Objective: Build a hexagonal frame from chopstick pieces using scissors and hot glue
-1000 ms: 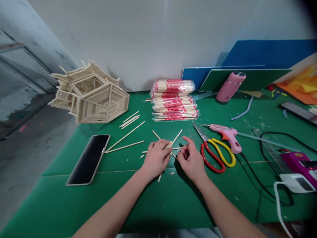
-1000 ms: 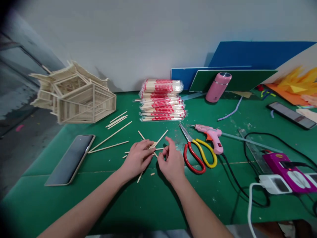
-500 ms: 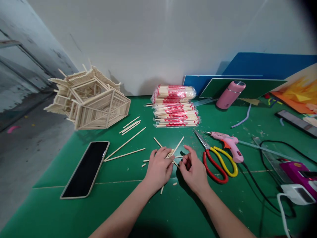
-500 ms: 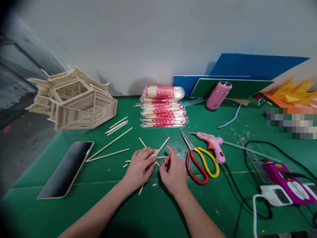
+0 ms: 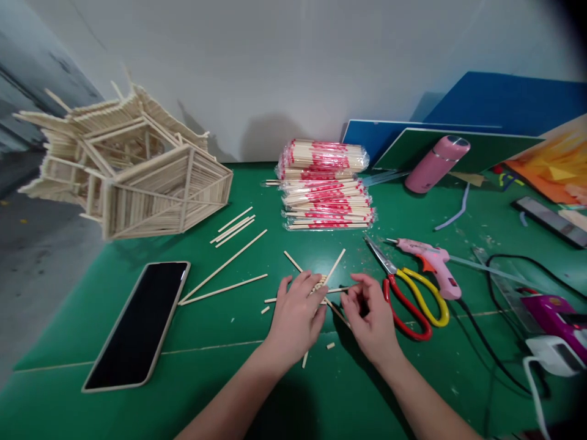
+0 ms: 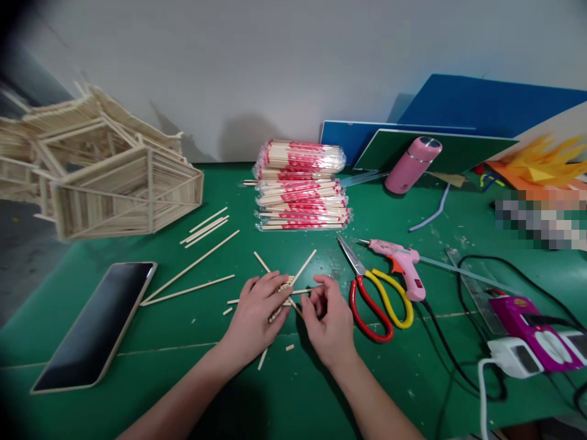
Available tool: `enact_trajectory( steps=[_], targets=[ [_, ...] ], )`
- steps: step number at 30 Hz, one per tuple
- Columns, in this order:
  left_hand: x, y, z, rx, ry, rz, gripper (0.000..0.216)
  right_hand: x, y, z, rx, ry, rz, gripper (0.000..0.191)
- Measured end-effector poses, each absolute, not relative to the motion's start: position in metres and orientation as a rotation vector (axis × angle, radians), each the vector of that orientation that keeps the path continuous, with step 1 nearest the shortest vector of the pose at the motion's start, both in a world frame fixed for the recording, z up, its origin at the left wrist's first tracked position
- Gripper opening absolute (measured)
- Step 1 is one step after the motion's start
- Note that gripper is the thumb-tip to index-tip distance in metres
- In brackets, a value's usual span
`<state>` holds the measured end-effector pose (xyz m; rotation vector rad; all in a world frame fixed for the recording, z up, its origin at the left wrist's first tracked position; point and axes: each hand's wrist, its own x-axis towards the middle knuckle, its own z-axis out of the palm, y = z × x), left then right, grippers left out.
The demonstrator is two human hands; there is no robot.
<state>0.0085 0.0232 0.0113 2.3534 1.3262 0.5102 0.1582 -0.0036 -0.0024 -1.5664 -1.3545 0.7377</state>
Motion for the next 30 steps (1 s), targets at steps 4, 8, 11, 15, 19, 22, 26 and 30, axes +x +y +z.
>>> enact_trajectory(
  steps=[4,8,11,15,19,22,26,30],
  targets=[
    [0.003,0.026,0.013,2.317,1.297,0.537,0.05,0.163,-0.002,-0.002,-1.576,-1.203,0.701,0.015],
    [-0.001,0.026,0.013,2.348,1.353,0.563,0.048,0.17,0.002,0.003,-1.574,-1.099,0.696,0.017],
    [-0.001,0.025,0.013,2.36,1.406,0.562,0.041,0.172,0.002,0.008,-1.565,-1.119,0.736,0.018],
    [0.003,0.025,0.011,2.364,1.364,0.503,0.036,0.168,-0.002,0.011,-1.565,-1.26,0.861,0.013],
    [0.005,0.028,0.008,2.368,1.316,0.465,0.03,0.159,-0.003,0.009,-1.641,-1.523,0.782,0.022],
    [0.004,0.03,0.006,2.384,1.292,0.467,0.029,0.155,-0.002,0.008,-1.7,-1.75,0.673,0.026],
    [0.004,0.03,0.004,2.408,1.295,0.488,0.03,0.153,-0.001,0.007,-1.747,-1.834,0.633,0.026],
    [0.006,0.029,0.004,2.427,1.306,0.506,0.029,0.15,0.0,0.005,-1.765,-1.815,0.591,0.021]
  ],
)
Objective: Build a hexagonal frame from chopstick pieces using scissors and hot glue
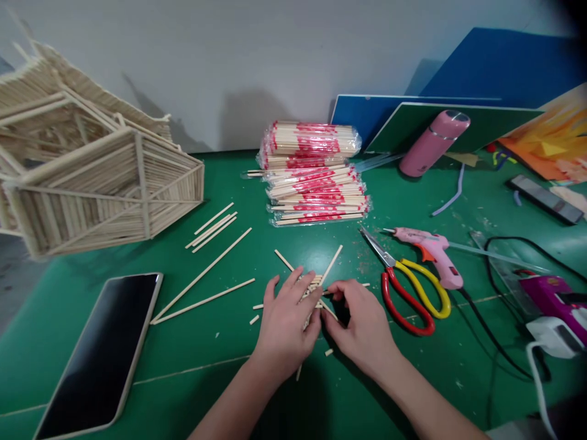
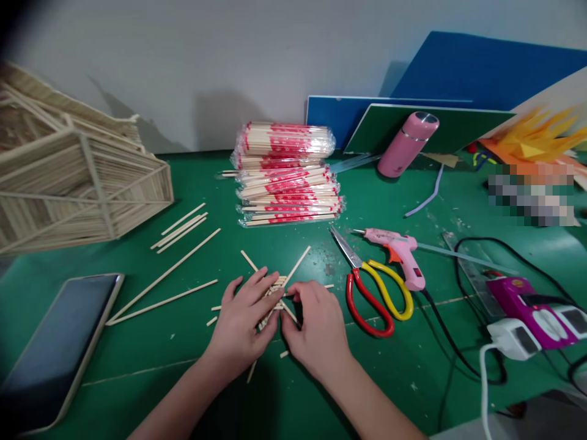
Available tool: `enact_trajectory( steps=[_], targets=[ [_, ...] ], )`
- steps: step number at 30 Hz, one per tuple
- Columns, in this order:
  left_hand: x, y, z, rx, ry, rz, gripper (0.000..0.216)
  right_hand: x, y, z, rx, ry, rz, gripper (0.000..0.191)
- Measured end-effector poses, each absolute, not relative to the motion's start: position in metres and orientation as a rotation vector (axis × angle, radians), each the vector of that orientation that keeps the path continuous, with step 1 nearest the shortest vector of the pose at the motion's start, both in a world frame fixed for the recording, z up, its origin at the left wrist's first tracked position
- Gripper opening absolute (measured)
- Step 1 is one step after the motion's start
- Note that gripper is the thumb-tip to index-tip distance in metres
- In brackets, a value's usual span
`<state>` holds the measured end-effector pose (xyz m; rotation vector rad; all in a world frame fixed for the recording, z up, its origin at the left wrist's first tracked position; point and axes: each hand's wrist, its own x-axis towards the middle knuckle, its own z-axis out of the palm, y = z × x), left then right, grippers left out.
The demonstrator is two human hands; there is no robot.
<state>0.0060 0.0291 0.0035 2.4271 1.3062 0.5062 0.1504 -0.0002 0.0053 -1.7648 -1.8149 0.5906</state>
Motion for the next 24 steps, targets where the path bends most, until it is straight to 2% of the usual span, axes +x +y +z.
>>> enact_trajectory(
  steps=[24],
  targets=[
    [0.0056,0.0326,-0.0001,2.497,1.268,0.531,0.027,0.1488,0.0021,0.0066,-1.827,-1.759,0.599,0.016]
  ],
)
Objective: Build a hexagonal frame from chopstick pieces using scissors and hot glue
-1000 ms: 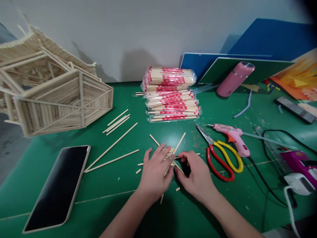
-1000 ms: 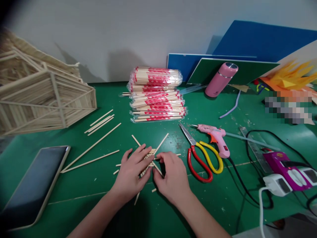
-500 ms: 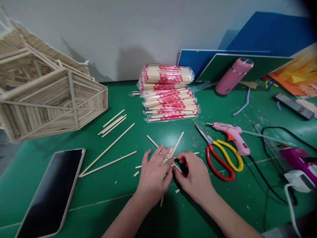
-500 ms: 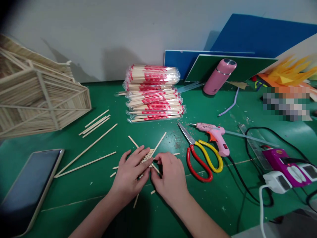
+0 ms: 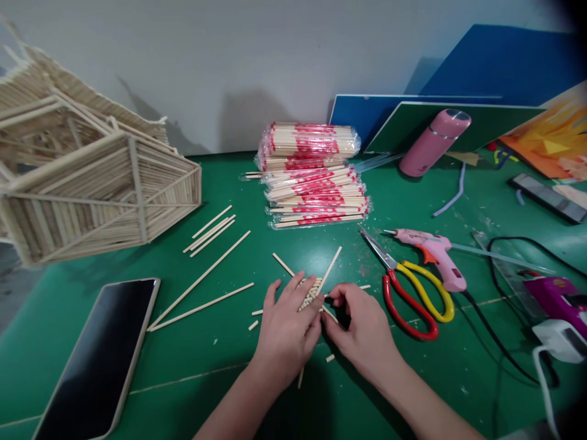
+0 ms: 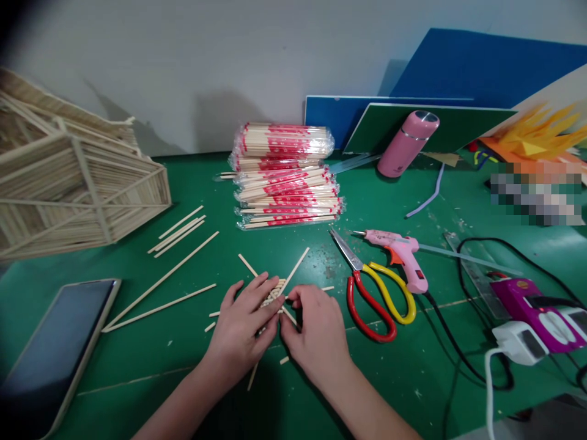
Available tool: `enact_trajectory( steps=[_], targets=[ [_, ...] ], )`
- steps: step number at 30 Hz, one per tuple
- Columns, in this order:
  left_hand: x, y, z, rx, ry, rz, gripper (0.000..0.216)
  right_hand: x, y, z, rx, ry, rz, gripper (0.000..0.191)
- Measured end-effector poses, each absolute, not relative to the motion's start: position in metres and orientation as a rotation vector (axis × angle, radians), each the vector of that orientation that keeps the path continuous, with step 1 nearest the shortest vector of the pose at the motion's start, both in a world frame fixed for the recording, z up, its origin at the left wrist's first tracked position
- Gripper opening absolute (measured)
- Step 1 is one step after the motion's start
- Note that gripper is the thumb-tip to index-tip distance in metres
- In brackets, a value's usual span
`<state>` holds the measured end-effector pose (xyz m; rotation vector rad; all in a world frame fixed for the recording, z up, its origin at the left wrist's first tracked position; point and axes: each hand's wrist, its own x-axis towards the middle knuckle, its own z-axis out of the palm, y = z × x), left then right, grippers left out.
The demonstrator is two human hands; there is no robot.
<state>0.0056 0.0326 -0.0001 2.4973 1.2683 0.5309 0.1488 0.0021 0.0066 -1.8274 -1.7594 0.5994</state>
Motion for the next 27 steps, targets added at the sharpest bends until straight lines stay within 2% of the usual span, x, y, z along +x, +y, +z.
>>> enact_trajectory(
  steps=[27],
  targets=[
    [0.0032,0.0297,0.0039,2.452,1.268,0.506,0.027,0.148,0.004,0.0075,-1.878,-1.796,0.571,0.011]
  ],
)
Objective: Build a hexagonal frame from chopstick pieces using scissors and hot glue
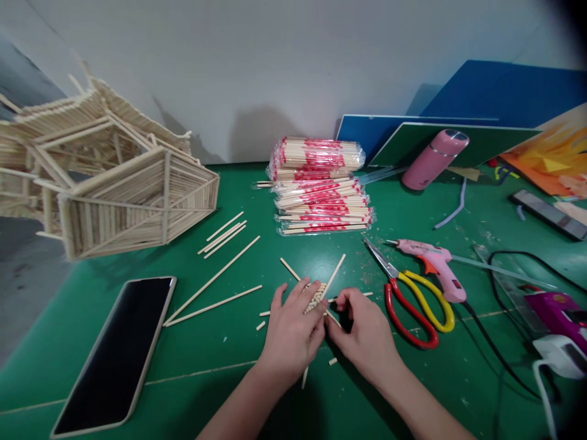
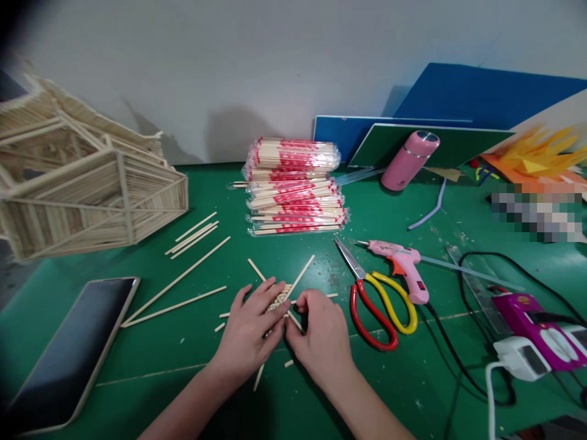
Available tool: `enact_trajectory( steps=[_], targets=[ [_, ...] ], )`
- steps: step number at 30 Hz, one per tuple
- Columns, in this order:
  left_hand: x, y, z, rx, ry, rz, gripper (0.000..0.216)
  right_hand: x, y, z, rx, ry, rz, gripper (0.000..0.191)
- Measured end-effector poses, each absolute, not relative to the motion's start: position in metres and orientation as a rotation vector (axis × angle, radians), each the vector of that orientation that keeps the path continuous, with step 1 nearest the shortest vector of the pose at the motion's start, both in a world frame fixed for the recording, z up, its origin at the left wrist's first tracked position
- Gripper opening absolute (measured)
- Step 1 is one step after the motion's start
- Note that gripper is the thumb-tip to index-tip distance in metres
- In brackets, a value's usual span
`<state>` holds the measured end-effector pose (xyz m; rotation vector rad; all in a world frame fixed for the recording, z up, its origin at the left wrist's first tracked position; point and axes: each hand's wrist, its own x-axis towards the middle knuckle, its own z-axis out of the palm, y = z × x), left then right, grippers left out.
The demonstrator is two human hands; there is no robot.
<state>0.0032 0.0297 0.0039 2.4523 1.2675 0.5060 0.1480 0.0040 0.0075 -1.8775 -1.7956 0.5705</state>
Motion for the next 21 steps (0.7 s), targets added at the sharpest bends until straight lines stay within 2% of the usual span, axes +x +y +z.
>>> enact_trajectory(
  steps=[9,13,21],
  targets=[
    [0.0043,0.0277,0.0058,2.394,1.285,0.511,0.029,0.1489,0.0011,0.0087,-1.855,-1.808,0.559,0.014],
    [0.0039,0.0257,0.0073,2.36,1.279,0.526,0.037,0.1491,0.0012,0.0086,-1.839,-1.809,0.555,0.016],
    [0.0043,0.0255,0.0068,2.405,1.275,0.547,0.031,0.15,0.0012,0.0045,-1.8,-1.803,0.528,0.013]
  ],
)
